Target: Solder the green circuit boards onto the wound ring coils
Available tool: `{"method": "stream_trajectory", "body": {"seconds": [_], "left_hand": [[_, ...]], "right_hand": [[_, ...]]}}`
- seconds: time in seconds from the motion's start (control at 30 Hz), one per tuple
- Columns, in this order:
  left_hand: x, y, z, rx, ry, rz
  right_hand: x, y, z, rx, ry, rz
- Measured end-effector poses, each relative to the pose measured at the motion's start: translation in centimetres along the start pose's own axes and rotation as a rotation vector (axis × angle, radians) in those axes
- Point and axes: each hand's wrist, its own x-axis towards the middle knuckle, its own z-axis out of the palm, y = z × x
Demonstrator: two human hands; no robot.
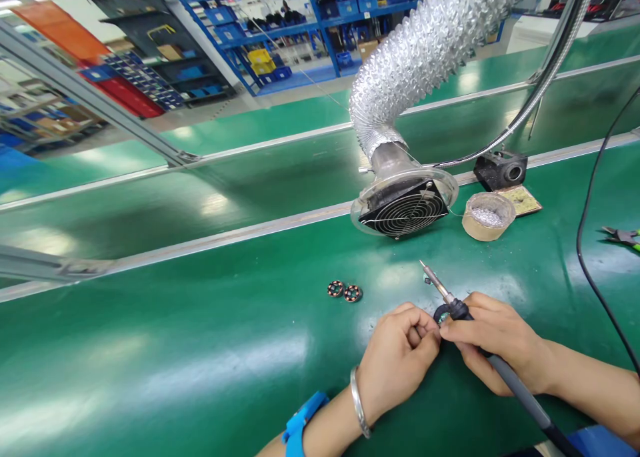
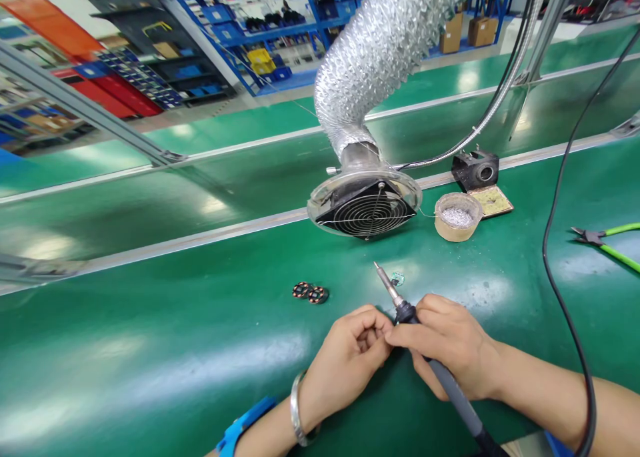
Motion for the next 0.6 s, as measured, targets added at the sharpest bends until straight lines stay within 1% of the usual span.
{"method": "stream_trajectory", "body": {"seconds": [0.07,0.13,0.23,0.4,0.5,0.6], "left_hand": [[-0.1,0.1,0.1,0.016,0.011,-0.008],[-0.1,0.3,0.2,0.027,0.02,-0.03],[-0.1,0.6,0.2,0.035,0.025,-0.061],[0.0,0.8,0.2,0.033,0.02,-0.097],[0.0,0.7,0.2,0.021,0.026,-0.108],[0.0,0.7,0.3,0.015,0.028,-0.11]], "right_hand": [[0.1,-0.1,-0.2,0.014,0.009,-0.007],[0.3,-0.3,-0.6,0.039,0.043,-0.001],[0.3,-0.9,-1.7,0.049,0.1,0.062],[-0.3,-2.4,-3.4,0.094,0.105,0.169],[-0.6,-3.1,-3.5,0.181,0.113,0.232],[-0.7,-3.4,-3.0,0.231,0.163,0.265]]}}
